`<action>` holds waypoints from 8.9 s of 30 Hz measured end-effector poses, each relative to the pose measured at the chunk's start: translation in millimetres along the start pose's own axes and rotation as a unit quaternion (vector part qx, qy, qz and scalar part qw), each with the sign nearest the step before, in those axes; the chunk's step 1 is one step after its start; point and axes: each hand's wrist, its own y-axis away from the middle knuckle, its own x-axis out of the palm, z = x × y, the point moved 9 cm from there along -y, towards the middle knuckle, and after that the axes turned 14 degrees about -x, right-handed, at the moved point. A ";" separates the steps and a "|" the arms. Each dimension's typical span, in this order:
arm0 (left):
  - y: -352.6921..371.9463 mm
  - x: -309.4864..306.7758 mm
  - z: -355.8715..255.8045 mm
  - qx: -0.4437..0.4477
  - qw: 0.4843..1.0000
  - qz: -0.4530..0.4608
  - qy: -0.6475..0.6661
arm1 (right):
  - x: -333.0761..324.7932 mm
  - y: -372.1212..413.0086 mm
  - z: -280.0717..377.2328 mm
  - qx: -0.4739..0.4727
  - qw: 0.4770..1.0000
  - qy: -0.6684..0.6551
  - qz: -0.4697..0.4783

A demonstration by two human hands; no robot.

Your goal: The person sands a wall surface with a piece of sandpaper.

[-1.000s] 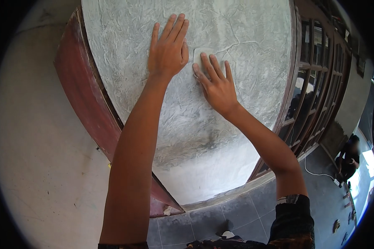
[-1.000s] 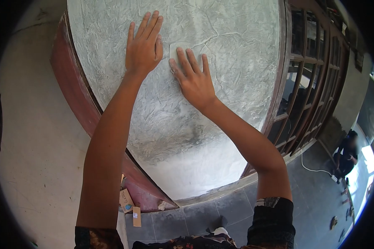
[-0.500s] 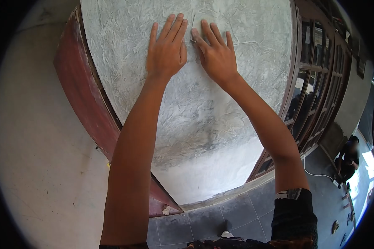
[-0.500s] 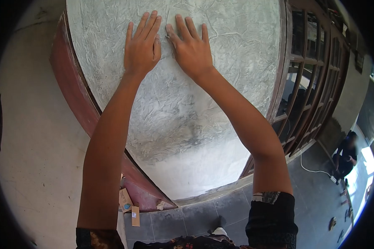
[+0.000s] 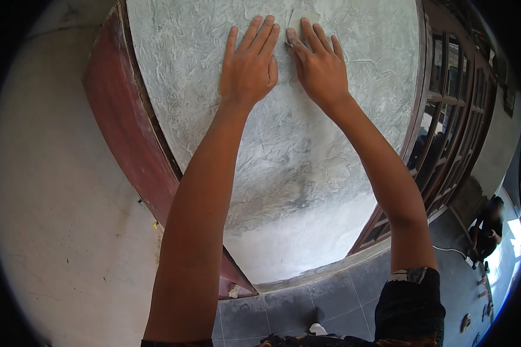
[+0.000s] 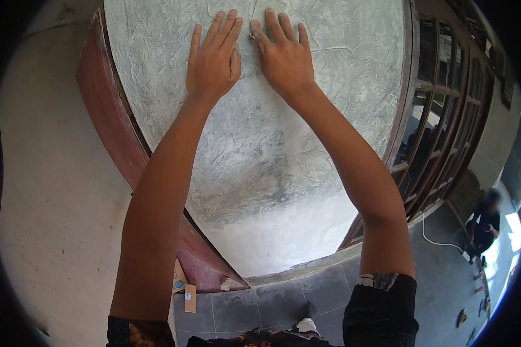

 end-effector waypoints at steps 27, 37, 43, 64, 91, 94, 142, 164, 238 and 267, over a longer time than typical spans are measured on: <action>0.9 3.1 1.5 0.001 1.000 0.008 -0.001 | -6.0 41.3 50.6 -0.020 0.997 -0.057 0.050; 0.8 2.7 2.7 0.001 1.000 0.003 -0.007 | -5.1 14.9 30.1 -0.008 0.999 -0.041 0.030; 1.5 7.6 5.1 -0.001 1.000 -0.014 -0.013 | -6.0 38.9 50.0 -0.038 0.996 -0.049 0.065; -0.7 2.0 4.7 -0.007 1.000 -0.002 0.001 | -10.6 60.5 70.3 -0.049 0.995 -0.042 0.073; 16.0 1.5 2.6 -0.009 0.999 0.030 -0.033 | -6.3 11.2 20.4 0.000 0.999 -0.011 0.031; 16.1 1.8 4.5 -0.012 0.999 0.031 -0.019 | -3.0 44.4 58.7 -0.044 0.996 -0.024 0.072; 16.2 1.0 6.6 0.002 1.000 -0.002 -0.023 | -1.9 40.6 52.3 -0.078 0.995 -0.002 0.058; 16.9 -0.4 6.4 0.001 1.000 0.007 -0.011 | 0.4 51.1 70.4 -0.134 0.987 0.010 0.085; 17.5 -7.1 11.2 -0.022 0.999 -0.027 0.009 | -8.9 76.7 100.6 -0.175 0.979 -0.032 0.102; 16.2 -6.3 12.9 -0.030 0.999 -0.020 0.009 | 0.8 9.8 33.5 -0.107 0.993 0.008 0.042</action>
